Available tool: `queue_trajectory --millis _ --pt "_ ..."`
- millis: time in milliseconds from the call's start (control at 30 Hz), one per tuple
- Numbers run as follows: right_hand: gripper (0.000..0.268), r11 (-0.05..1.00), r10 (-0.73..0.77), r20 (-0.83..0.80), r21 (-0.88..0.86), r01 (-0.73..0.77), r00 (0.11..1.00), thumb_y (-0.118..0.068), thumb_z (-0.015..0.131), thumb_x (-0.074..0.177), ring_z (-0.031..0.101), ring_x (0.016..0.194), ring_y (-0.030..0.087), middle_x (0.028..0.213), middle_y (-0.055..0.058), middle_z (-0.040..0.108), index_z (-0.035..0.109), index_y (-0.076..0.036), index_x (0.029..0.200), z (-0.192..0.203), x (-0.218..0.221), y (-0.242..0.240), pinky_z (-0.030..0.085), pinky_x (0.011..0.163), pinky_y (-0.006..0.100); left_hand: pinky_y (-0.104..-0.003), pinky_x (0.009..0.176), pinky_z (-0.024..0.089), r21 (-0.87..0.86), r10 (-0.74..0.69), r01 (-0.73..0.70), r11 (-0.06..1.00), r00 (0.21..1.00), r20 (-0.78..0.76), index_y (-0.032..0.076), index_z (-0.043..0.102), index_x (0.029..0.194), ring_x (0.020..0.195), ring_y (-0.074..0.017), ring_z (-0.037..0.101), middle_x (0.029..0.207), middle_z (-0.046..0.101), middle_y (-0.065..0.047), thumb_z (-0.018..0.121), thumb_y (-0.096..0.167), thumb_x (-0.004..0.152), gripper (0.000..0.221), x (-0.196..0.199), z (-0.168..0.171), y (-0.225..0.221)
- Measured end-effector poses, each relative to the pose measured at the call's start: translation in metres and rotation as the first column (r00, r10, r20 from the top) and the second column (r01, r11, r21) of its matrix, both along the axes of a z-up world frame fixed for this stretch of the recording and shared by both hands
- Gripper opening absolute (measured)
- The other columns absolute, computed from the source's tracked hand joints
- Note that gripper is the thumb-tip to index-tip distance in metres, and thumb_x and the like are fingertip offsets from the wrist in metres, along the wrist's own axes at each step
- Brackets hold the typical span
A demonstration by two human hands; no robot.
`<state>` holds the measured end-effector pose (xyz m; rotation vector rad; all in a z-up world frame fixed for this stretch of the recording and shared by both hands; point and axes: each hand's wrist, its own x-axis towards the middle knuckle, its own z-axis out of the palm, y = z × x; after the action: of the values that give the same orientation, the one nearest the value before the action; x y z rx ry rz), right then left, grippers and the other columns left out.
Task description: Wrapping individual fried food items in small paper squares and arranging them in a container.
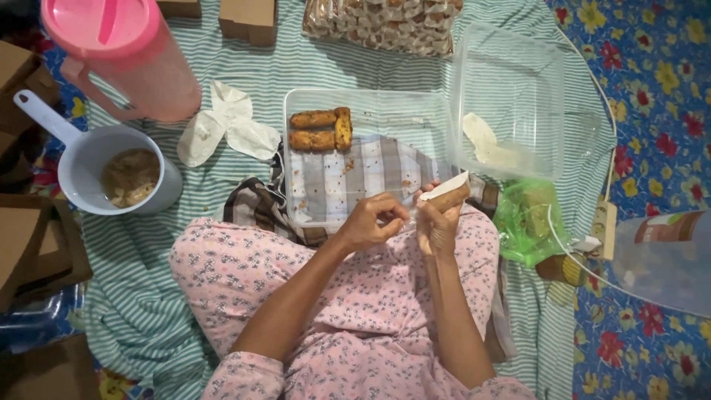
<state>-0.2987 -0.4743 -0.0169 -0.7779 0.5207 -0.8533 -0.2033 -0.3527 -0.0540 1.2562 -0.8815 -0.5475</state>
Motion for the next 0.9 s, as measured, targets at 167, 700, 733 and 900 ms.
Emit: queue_trajectory --millis 167,700,733,900 --pt "0.080 0.999 -0.015 0.015 0.029 0.015 1.000 0.027 0.070 0.066 0.065 0.107 0.016 0.118 0.002 0.059 0.051 -0.026 0.124 -0.020 -0.003 -0.011 0.062 0.093 0.032 -0.029 0.058 0.056 0.030 -0.007 0.006 1.000 0.999 0.038 0.013 0.076 0.085 0.060 -0.0189 0.066 0.072 0.067 -0.006 0.076 0.010 0.078 0.008 0.002 -0.002 0.002" --pt "0.078 0.998 0.046 0.012 0.046 -0.046 0.999 0.027 0.070 0.064 0.064 0.105 0.019 0.117 0.007 0.058 0.049 -0.019 0.124 -0.038 -0.002 -0.010 0.062 0.090 0.034 -0.030 0.066 0.055 0.143 0.031 -0.023 0.989 0.998 -0.055 0.010 0.075 0.084 0.070 -0.0184 0.065 0.076 0.067 -0.009 0.071 0.017 0.091 0.010 0.006 0.025 0.010" --pt "0.078 0.998 0.046 0.012 0.045 -0.046 0.999 0.027 0.070 0.064 0.064 0.105 0.019 0.117 0.007 0.058 0.049 -0.019 0.124 -0.035 -0.001 -0.011 0.062 0.090 0.034 -0.030 0.066 0.055 0.142 0.031 -0.023 0.990 0.998 -0.056 0.010 0.075 0.084 0.070 -0.0184 0.065 0.076 0.067 -0.009 0.071 0.017 0.091 0.010 0.006 0.020 0.009" --pt "0.081 0.998 0.000 0.017 0.055 -0.001 1.000 0.029 0.070 0.065 0.064 0.107 0.020 0.120 0.007 0.058 0.048 -0.021 0.125 -0.012 -0.001 -0.010 0.062 0.091 0.035 -0.032 0.059 0.054 0.154 0.070 -0.072 0.985 0.997 0.024 0.010 0.072 0.076 0.063 -0.0213 0.065 0.072 0.067 -0.009 0.072 0.015 0.087 0.012 0.009 0.008 0.006"
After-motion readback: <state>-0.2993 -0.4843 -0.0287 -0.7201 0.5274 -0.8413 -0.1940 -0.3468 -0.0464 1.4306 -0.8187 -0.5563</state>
